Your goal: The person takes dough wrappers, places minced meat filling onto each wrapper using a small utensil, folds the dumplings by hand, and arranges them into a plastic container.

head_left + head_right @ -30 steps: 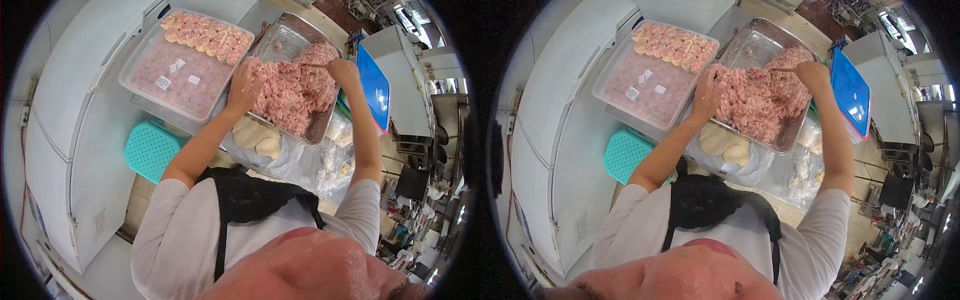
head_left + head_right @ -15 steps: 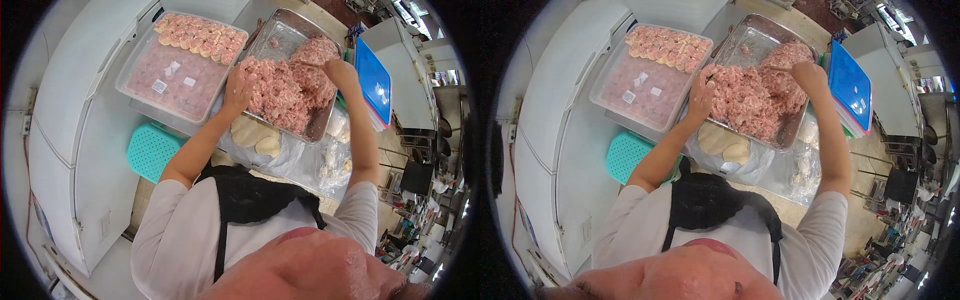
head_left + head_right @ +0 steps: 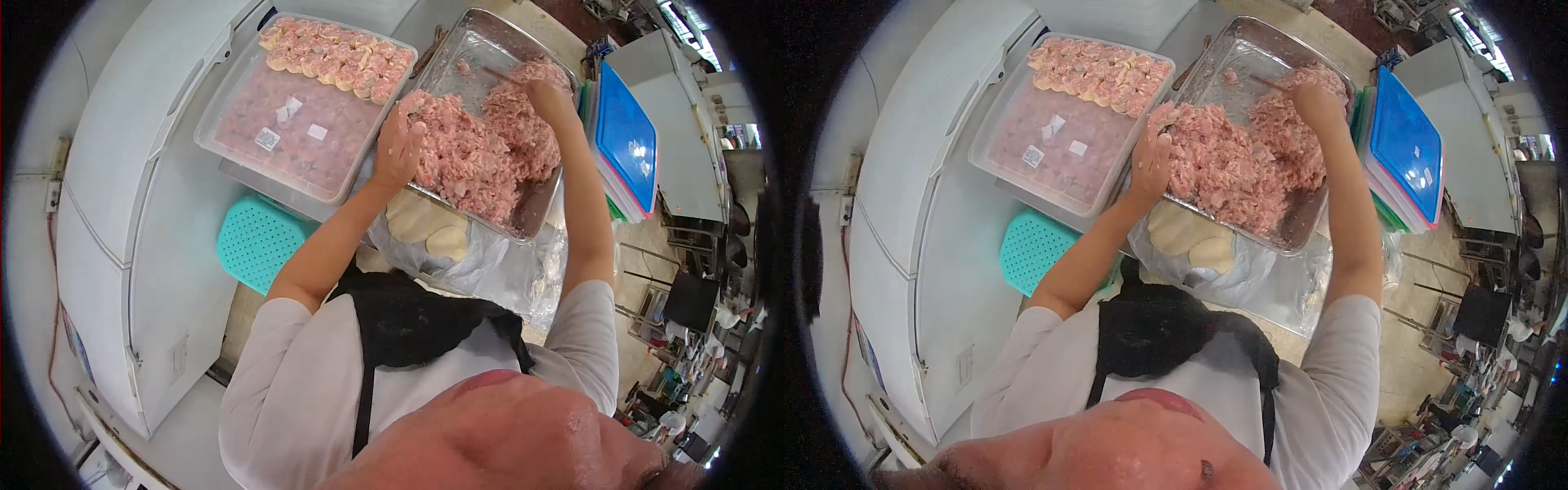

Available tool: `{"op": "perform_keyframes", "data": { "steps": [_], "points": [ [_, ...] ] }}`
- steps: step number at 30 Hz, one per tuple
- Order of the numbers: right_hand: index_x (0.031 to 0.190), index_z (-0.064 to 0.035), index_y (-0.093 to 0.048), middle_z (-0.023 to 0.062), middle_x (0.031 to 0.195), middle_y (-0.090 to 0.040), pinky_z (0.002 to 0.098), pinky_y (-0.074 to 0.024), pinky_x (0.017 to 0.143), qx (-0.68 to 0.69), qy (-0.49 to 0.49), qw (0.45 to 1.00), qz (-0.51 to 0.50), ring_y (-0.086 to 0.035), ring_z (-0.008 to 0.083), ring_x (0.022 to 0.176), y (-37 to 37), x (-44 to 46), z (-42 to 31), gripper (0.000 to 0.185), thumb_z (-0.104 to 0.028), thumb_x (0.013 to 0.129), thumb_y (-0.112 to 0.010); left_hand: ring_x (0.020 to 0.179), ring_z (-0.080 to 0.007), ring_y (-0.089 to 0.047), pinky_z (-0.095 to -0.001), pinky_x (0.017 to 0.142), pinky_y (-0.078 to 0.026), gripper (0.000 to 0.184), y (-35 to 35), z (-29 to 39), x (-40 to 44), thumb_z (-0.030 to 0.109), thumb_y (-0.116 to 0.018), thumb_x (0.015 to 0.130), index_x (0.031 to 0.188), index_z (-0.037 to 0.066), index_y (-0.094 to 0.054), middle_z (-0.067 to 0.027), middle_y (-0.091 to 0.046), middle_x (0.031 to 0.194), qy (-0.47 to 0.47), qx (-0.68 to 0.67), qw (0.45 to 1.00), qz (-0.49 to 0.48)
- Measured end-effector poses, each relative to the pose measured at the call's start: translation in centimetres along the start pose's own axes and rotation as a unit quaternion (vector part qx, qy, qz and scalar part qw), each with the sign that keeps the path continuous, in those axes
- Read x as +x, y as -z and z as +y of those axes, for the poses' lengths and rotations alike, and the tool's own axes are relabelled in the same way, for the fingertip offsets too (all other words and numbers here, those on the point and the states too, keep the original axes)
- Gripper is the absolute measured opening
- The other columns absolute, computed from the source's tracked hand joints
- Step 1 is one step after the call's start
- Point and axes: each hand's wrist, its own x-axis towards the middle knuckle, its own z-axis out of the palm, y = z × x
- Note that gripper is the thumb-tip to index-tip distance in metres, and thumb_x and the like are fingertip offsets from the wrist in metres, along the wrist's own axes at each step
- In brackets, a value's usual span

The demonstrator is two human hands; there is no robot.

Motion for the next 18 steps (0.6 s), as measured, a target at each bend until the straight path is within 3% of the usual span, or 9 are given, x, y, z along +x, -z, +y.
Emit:
{"op": "perform_keyframes", "data": {
  "steps": [2,5,8,11,14,17,18],
  "points": [
    [0.084,-0.004,-0.066,0.0201,0.083,-0.066,0.0468,-0.0512,0.068,0.016,-0.067,0.997,0.024,-0.064,0.0394,0.08,-3.7,1.9,0.6,0.027,-0.027,0.088,-0.052,0.123,-0.0361,-0.044,-0.0412,0.105,-0.031,0.044,0.1,1.0,0.1,0.024,-0.031,0.1,0.133,-0.004,-0.038,-0.0229,-0.045,0.132,0.025,-0.018,1.0,-0.002],
    [0.083,-0.0053,-0.067,0.018,0.083,-0.067,0.0468,-0.0517,0.068,0.063,0.001,0.998,0.006,-0.065,0.0373,0.079,-1.1,0.0,-5.8,0.028,-0.029,0.087,-0.053,0.123,-0.0362,-0.044,-0.0415,0.106,-0.031,0.043,-0.1,0.5,0.1,0.023,-0.031,0.1,0.133,-0.003,-0.038,-0.0229,-0.045,0.132,-0.002,-0.012,1.0,0.007],
    [0.08,-0.007,-0.069,0.016,0.082,-0.068,0.0463,-0.0527,0.066,-0.083,0.114,0.988,-0.063,-0.066,0.0349,0.078,3.9,-3.0,-11.2,0.03,-0.032,0.087,-0.054,0.114,-0.0415,-0.047,-0.0437,0.1,-0.037,0.04,0.2,0.6,0.2,0.016,-0.042,0.098,0.13,-0.009,-0.038,-0.0274,-0.046,0.127,0.003,-0.024,1.0,0.008],
    [0.075,-0.0066,-0.069,0.0155,0.077,-0.067,0.0458,-0.053,0.063,-0.098,0.036,0.989,-0.109,-0.067,0.0329,0.075,8.8,-1.2,-9.8,0.032,-0.033,0.087,-0.055,0.116,-0.0404,-0.046,-0.0429,0.102,-0.035,0.041,0.2,0.7,0.2,0.016,-0.042,0.097,0.13,-0.007,-0.039,-0.0263,-0.046,0.127,0.033,-0.04,0.999,0.007],
    [0.073,-0.0048,-0.069,0.0153,0.072,-0.066,0.0444,-0.0536,0.061,-0.088,0.091,0.991,-0.028,-0.067,0.0326,0.072,7.9,1.0,-8.7,0.026,-0.026,0.083,-0.059,0.118,-0.0397,-0.045,-0.0428,0.103,-0.034,0.042,-0.1,0.0,0.1,0.018,-0.042,0.097,0.131,-0.006,-0.039,-0.0256,-0.046,0.128,0.012,-0.04,0.999,0.022],
    [0.07,-0.0044,-0.068,0.0141,0.07,-0.066,0.0424,-0.0536,0.059,-0.137,0.226,0.964,0.02,-0.067,0.031,0.07,6.6,-0.3,-14.7,0.015,-0.017,0.075,-0.061,0.118,-0.0394,-0.045,-0.0424,0.104,-0.033,0.043,0.1,0.3,0.3,0.02,-0.041,0.097,0.131,-0.007,-0.039,-0.0252,-0.046,0.128,0.026,-0.037,0.999,0.019],
    [0.07,-0.0048,-0.068,0.0136,0.069,-0.066,0.0418,-0.0537,0.059,-0.118,0.221,0.968,0.011,-0.067,0.0308,0.07,7.6,-1.6,-16.3,0.012,-0.015,0.072,-0.062,0.118,-0.0393,-0.045,-0.0422,0.103,-0.034,0.043,0.1,0.4,0.1,0.02,-0.041,0.097,0.131,-0.007,-0.039,-0.0253,-0.046,0.128,0.032,-0.036,0.999,0.017]
  ]
}}
